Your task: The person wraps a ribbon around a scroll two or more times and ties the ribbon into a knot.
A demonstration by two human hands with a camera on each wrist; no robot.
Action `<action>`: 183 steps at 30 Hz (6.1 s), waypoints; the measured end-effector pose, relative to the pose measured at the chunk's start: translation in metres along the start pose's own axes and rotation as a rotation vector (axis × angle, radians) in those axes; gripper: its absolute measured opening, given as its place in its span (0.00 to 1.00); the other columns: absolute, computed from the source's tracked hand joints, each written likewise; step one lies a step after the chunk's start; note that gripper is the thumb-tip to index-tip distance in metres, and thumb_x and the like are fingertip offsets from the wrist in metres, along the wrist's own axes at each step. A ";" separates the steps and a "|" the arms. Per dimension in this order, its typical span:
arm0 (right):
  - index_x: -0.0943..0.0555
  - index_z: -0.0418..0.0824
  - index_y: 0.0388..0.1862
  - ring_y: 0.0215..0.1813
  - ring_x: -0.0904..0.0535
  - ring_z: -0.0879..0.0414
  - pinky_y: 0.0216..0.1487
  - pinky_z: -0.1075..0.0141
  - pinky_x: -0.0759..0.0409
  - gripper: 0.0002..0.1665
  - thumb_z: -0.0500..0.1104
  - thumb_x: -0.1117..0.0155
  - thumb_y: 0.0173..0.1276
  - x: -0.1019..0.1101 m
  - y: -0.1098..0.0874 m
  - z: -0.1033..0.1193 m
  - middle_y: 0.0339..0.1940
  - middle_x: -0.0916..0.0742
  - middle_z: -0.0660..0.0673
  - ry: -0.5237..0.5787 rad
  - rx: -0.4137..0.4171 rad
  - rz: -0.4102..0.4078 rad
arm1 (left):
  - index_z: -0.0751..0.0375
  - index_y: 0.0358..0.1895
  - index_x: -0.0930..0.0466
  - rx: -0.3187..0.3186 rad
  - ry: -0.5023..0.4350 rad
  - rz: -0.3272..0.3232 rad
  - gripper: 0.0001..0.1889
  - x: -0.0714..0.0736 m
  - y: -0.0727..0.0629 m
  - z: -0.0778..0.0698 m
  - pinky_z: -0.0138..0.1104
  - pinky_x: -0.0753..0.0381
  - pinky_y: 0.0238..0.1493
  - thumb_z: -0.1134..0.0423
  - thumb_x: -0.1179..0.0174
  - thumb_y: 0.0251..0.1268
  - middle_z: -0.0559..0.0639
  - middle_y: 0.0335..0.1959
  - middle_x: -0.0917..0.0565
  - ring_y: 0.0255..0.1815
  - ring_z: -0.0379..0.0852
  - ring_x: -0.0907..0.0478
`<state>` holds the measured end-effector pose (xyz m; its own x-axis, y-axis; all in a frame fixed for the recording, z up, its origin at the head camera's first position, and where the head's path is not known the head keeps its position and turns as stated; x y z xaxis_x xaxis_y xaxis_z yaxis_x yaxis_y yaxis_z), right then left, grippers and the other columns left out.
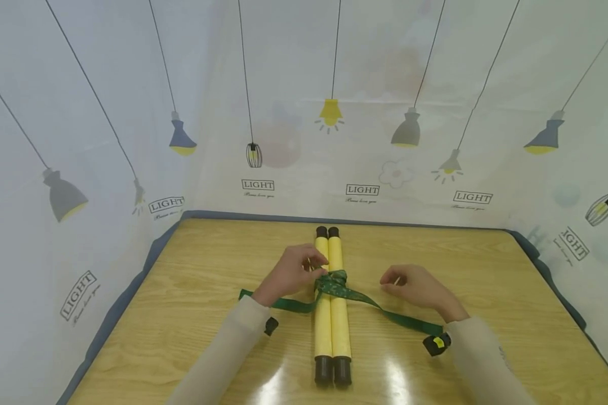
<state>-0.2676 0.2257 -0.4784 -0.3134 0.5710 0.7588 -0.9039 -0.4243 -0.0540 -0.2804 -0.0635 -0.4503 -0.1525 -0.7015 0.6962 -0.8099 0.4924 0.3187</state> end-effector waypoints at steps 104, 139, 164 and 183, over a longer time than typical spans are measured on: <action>0.15 0.41 0.51 0.42 0.17 0.46 0.38 0.61 0.18 0.10 0.41 0.39 0.76 -0.049 0.054 0.040 0.47 0.11 0.41 0.385 -0.052 -0.013 | 0.56 0.52 0.21 0.143 -0.085 -0.049 0.18 -0.019 0.013 0.026 0.35 0.19 0.41 0.56 0.27 0.63 0.55 0.46 0.17 0.40 0.45 0.22; 0.15 0.45 0.48 0.37 0.20 0.48 0.35 0.62 0.19 0.12 0.52 0.36 0.76 -0.023 0.034 0.006 0.45 0.11 0.42 0.282 -0.073 -0.153 | 0.62 0.44 0.16 0.306 -0.220 0.222 0.08 0.014 -0.006 0.055 0.40 0.15 0.30 0.61 0.38 0.75 0.68 0.37 0.16 0.24 0.44 0.21; 0.15 0.39 0.49 0.38 0.20 0.51 0.38 0.62 0.19 0.14 0.48 0.36 0.77 -0.006 0.009 -0.042 0.45 0.12 0.41 0.248 -0.157 -0.142 | 0.64 0.42 0.17 0.393 -0.250 0.278 0.12 0.009 -0.028 0.088 0.32 0.30 0.25 0.57 0.40 0.77 0.46 0.17 0.27 0.17 0.40 0.34; 0.14 0.43 0.51 0.48 0.18 0.49 0.46 0.62 0.20 0.14 0.49 0.39 0.78 -0.014 0.010 -0.053 0.51 0.11 0.41 0.214 -0.175 -0.242 | 0.62 0.43 0.17 0.390 -0.256 0.233 0.08 0.009 -0.030 0.093 0.32 0.29 0.27 0.60 0.40 0.76 0.53 0.27 0.22 0.23 0.41 0.32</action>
<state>-0.2878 0.2505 -0.5235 -0.1220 0.7823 0.6108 -0.9896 -0.1432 -0.0142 -0.3100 -0.1324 -0.5133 -0.4480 -0.7239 0.5247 -0.8814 0.4561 -0.1232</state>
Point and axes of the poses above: each hand's wrist, its own y-axis towards the middle knuckle, its own x-axis out of the back of the hand, z = x × y, the point moved 4 cm from there along y, towards the middle knuckle
